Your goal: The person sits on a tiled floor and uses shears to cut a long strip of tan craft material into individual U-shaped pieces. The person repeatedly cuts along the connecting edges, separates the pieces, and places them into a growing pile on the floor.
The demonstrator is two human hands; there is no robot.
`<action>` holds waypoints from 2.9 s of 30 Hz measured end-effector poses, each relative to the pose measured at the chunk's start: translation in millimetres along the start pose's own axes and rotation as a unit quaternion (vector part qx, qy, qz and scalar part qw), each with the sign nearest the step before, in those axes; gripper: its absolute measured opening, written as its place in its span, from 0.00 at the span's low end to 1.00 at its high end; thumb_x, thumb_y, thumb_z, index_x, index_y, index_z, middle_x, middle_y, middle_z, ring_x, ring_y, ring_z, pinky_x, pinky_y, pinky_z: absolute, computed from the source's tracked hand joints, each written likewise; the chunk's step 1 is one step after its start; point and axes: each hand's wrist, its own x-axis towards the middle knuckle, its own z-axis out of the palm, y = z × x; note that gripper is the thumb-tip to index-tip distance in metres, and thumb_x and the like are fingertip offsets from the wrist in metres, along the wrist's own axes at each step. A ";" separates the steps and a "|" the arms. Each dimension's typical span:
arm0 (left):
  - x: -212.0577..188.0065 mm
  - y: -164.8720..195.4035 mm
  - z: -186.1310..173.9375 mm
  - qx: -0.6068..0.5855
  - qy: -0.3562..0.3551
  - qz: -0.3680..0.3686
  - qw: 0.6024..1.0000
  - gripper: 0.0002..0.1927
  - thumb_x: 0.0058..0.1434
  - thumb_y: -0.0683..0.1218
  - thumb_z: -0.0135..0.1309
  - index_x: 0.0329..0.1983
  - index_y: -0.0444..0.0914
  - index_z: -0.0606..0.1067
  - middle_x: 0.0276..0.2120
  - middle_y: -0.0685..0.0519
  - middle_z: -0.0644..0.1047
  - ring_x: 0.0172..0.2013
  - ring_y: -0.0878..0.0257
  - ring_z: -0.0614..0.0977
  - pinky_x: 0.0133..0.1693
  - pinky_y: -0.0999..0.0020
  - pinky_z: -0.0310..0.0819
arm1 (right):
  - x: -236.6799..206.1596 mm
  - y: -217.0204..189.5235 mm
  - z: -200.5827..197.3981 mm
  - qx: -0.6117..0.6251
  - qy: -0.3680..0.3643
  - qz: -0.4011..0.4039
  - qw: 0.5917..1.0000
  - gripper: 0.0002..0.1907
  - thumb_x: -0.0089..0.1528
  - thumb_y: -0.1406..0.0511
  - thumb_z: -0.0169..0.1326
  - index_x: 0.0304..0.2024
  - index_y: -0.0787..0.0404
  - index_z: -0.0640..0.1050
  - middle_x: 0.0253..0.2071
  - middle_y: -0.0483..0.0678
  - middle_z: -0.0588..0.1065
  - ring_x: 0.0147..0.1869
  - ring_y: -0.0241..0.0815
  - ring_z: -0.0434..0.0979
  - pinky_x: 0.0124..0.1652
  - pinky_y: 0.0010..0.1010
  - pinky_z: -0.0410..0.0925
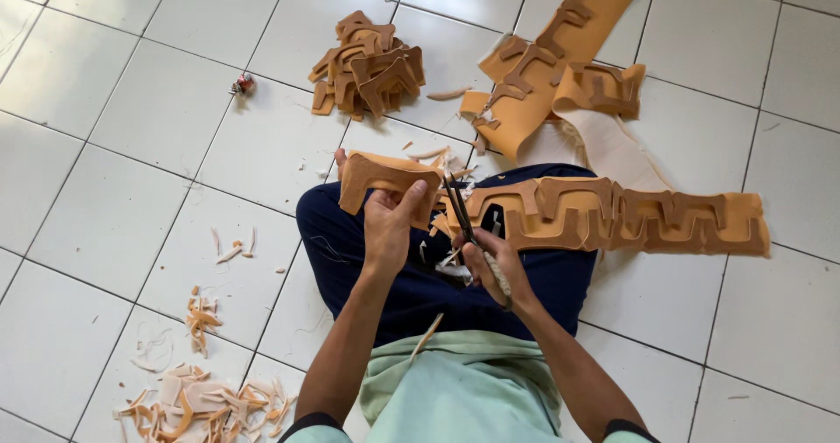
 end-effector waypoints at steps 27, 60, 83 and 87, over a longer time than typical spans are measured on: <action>-11.1 57.3 2.8 0.249 -0.217 -0.075 0.941 0.36 0.61 0.47 0.63 0.70 0.34 0.65 0.50 0.45 0.81 0.50 0.59 0.84 0.56 0.62 0.80 | -15.4 -9.1 -40.4 -0.009 -0.084 0.060 0.995 0.30 0.61 0.43 0.58 0.35 0.65 0.79 0.19 0.36 0.65 0.19 0.27 0.62 0.18 0.21 0.55; -35.0 -4.1 29.8 -0.138 0.018 -0.147 0.979 0.15 0.65 0.37 0.57 0.55 0.33 0.72 0.45 0.48 0.80 0.43 0.61 0.84 0.40 0.70 0.84 | -12.0 10.1 -11.1 0.027 -0.005 -0.041 0.999 0.27 0.69 0.47 0.49 0.48 0.66 0.77 0.19 0.38 0.68 0.17 0.26 0.65 0.18 0.20 0.59; -11.2 5.7 1.3 -0.040 0.053 -0.018 0.998 0.16 0.65 0.40 0.59 0.55 0.30 0.75 0.44 0.49 0.81 0.43 0.63 0.85 0.44 0.70 0.84 | -22.8 -0.3 -35.0 0.012 -0.001 0.021 1.000 0.31 0.65 0.42 0.48 0.40 0.64 0.77 0.17 0.37 0.65 0.15 0.27 0.63 0.16 0.20 0.57; 0.7 -19.1 14.6 -0.190 0.062 0.014 0.980 0.14 0.68 0.36 0.58 0.55 0.33 0.74 0.46 0.49 0.80 0.44 0.62 0.83 0.44 0.69 0.82 | -23.9 5.1 -11.5 0.211 -0.129 0.023 0.969 0.39 0.65 0.36 0.42 0.46 0.65 0.75 0.24 0.39 0.67 0.21 0.27 0.66 0.21 0.20 0.61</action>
